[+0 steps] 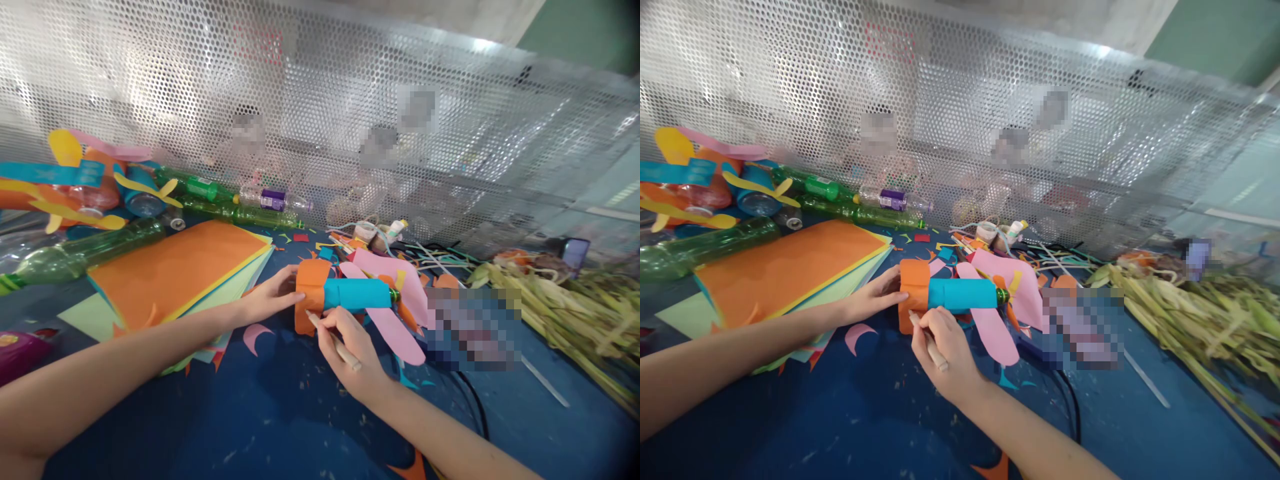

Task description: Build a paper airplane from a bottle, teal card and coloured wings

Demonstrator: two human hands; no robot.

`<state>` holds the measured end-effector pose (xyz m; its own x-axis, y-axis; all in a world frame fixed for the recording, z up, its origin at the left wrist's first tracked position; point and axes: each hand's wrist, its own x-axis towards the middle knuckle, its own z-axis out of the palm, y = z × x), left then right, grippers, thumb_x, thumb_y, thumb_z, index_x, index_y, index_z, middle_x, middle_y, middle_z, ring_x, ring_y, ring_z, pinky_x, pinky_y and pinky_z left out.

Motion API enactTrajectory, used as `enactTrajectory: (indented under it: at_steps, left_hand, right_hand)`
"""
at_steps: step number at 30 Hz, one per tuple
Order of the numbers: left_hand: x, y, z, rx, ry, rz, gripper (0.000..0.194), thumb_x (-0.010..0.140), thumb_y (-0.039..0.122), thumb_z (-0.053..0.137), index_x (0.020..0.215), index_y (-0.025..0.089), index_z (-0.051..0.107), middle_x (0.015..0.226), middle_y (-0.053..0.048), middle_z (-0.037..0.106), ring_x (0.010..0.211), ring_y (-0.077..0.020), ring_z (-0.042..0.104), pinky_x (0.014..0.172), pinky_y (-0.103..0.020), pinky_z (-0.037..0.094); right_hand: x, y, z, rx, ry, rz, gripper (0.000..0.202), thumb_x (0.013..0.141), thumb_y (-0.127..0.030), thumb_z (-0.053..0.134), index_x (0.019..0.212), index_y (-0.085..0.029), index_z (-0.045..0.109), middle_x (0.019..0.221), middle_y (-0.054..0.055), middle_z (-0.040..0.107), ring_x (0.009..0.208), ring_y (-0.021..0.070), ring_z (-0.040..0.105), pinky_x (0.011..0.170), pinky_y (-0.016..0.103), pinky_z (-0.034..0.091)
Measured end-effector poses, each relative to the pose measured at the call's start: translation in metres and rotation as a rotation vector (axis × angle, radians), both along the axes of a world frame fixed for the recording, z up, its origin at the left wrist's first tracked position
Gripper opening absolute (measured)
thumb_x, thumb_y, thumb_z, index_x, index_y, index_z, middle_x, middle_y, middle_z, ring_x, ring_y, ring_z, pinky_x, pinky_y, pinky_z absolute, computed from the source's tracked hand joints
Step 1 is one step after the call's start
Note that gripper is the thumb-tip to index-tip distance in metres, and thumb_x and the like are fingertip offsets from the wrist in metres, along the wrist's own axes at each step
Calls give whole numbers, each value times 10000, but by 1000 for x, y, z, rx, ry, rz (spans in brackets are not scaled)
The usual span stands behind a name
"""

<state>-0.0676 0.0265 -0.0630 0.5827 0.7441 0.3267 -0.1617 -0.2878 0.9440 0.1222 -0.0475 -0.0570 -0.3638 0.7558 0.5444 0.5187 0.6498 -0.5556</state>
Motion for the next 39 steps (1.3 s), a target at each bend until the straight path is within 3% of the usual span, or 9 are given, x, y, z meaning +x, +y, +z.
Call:
enactTrajectory:
  at_steps: [39]
  left_hand:
    - [-1, -2, 3, 7, 11, 10, 436, 859, 306, 585, 1259, 247, 422, 1310, -93, 496, 1250, -275, 437, 1029, -466, 357]
  right_hand:
    - [5, 8, 2, -20, 53, -68, 70, 914, -239, 468, 849, -213, 474, 735, 5, 519, 652, 142, 533, 577, 263, 446]
